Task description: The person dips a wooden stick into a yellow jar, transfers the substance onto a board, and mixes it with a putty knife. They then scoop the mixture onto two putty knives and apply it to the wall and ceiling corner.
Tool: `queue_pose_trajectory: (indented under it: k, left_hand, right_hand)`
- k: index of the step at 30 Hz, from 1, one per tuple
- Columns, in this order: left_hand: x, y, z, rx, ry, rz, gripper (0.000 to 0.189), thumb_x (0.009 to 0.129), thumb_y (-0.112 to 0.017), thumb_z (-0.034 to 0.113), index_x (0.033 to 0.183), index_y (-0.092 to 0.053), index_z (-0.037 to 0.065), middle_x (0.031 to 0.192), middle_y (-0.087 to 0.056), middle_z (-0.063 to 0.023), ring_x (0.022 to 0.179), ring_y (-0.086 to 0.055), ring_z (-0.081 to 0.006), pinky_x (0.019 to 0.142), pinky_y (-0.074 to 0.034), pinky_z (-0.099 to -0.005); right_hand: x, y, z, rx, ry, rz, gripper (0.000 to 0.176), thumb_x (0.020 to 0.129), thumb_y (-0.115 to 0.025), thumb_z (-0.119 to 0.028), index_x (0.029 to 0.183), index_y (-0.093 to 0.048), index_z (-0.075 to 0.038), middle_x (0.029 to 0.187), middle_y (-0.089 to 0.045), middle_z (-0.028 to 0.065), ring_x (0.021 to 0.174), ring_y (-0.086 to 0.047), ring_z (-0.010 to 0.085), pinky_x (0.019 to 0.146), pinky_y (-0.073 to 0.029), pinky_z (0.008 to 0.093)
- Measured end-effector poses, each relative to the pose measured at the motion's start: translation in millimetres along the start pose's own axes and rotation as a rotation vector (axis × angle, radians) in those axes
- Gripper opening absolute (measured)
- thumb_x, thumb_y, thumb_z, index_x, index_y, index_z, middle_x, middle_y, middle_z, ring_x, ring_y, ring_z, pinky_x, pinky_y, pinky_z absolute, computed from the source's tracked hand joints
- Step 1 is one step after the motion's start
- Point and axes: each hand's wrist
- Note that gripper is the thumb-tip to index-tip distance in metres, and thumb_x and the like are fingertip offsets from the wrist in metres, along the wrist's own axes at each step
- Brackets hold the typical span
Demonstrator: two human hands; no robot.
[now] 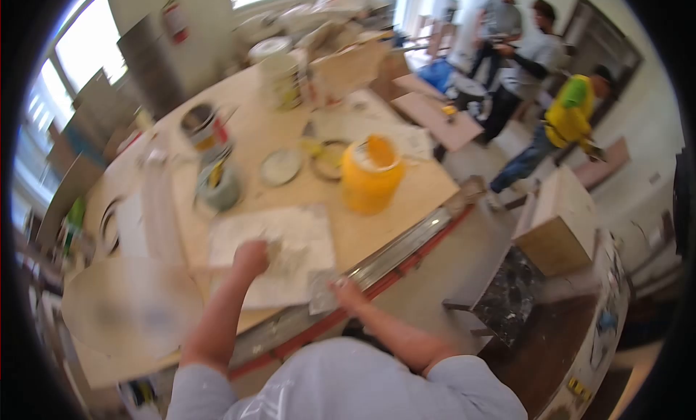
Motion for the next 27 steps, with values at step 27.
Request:
queue_pose_trajectory:
  k: [27]
  left_hand:
    - [-91.5, -75.5, 0.6, -0.201, -0.096, 0.501, 0.038, 0.073, -0.082, 0.036, 0.094, -0.070, 0.007, 0.084, -0.069, -0.0147, 0.073, -0.066, -0.0349, 0.066, -0.052, -0.0463]
  right_hand:
    - [22.5, 1.7, 13.8, 0.083, 0.248, 0.001, 0.041, 0.087, -0.061, -0.043, 0.100, -0.070, -0.005, 0.099, -0.070, 0.0221, 0.094, -0.067, 0.0361, 0.085, -0.050, 0.0456]
Point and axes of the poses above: each hand's wrist, its own x-axis towards the middle knuckle, its own y-axis out of the back of the hand, z = x × y
